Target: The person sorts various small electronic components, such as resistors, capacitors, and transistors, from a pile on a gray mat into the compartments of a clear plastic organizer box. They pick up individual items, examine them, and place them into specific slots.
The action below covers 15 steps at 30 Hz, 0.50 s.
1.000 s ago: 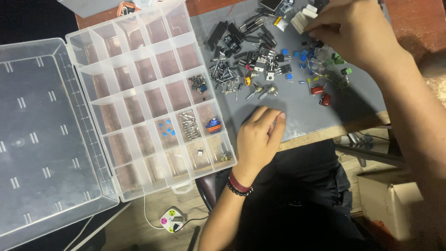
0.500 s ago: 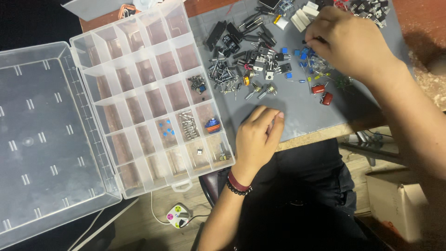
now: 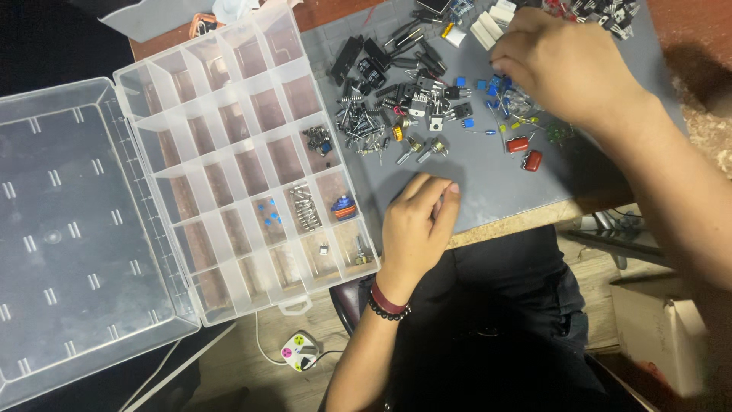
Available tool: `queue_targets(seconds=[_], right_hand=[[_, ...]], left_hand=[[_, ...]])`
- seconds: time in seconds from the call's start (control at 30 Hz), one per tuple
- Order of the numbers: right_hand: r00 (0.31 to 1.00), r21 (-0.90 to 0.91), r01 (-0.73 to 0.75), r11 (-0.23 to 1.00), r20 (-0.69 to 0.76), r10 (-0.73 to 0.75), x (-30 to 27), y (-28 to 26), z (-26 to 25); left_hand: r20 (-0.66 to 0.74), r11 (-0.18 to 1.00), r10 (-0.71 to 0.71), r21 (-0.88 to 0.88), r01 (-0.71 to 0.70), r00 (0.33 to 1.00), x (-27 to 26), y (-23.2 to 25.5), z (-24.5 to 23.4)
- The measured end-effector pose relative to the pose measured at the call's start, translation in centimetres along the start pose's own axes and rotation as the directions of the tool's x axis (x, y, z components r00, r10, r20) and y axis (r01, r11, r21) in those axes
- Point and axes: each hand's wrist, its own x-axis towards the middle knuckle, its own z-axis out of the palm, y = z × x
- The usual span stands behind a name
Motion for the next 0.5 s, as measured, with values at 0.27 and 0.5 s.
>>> queue_targets(seconds=[0.27, 0.5], right_hand=[[0.975, 0.513, 0.065, 0.856, -0.215, 0.055, -4.8, -7.5, -3.1], [0.953, 0.905, -0.077, 0.418, -0.057, 0.297, -7.2, -12.2, -1.9]], left_hand=[[-0.191, 0.997, -0.044, -0.072, 0.031, 0.981, -0.6, -0.8, 0.7], [-0.323, 0.996, 0.03, -0.068, -0.055, 0.946, -0.2, -0.7, 1.0]])
